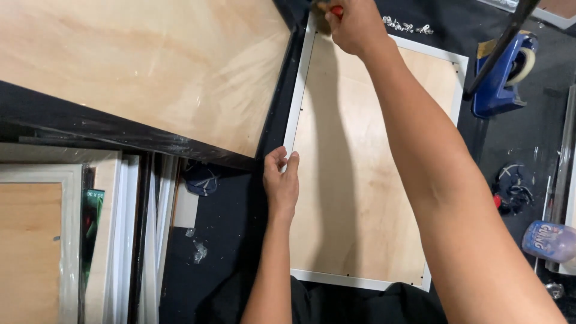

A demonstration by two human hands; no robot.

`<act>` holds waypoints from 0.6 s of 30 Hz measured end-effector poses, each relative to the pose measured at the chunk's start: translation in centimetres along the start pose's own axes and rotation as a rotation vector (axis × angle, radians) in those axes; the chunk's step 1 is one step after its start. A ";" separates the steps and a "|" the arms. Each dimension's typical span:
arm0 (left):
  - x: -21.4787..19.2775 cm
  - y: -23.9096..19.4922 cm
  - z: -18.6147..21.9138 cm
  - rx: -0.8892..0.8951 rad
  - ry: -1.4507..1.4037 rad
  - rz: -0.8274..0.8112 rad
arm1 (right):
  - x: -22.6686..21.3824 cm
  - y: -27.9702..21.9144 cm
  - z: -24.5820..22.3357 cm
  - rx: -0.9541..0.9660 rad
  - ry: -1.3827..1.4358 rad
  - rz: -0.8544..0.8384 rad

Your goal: The person brushes dust off the back of a wooden frame with a paintbrush, then uses a red utility knife to cut along the frame edges. The person works on one frame at a time on a black-covered work surface.

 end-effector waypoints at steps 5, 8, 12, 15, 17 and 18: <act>-0.2 1.0 -0.5 0.077 0.022 0.041 | -5.7 -6.4 -4.1 -0.359 0.061 0.599; -0.1 0.7 0.0 0.101 0.071 0.079 | -7.2 -8.5 1.5 -0.181 -0.014 0.626; 0.7 0.8 -0.6 0.176 0.126 0.048 | -8.8 -8.3 11.3 0.192 0.109 0.654; 1.6 1.1 -1.2 0.283 0.239 0.016 | -6.9 -6.9 10.6 0.406 0.666 0.554; 2.1 1.0 -1.1 0.474 0.403 0.019 | -3.5 -5.5 8.5 0.575 0.830 0.367; 2.1 0.9 -1.1 0.479 0.407 0.011 | -3.9 -5.8 7.8 0.579 0.832 0.376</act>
Point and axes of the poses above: each hand's wrist, its own y-axis towards the middle knuckle, its own x-axis out of the palm, z = x × y, the point moved 9 cm from there along y, towards the middle knuckle, and after that the axes turned 6 degrees about -y, right-handed, at the moved point
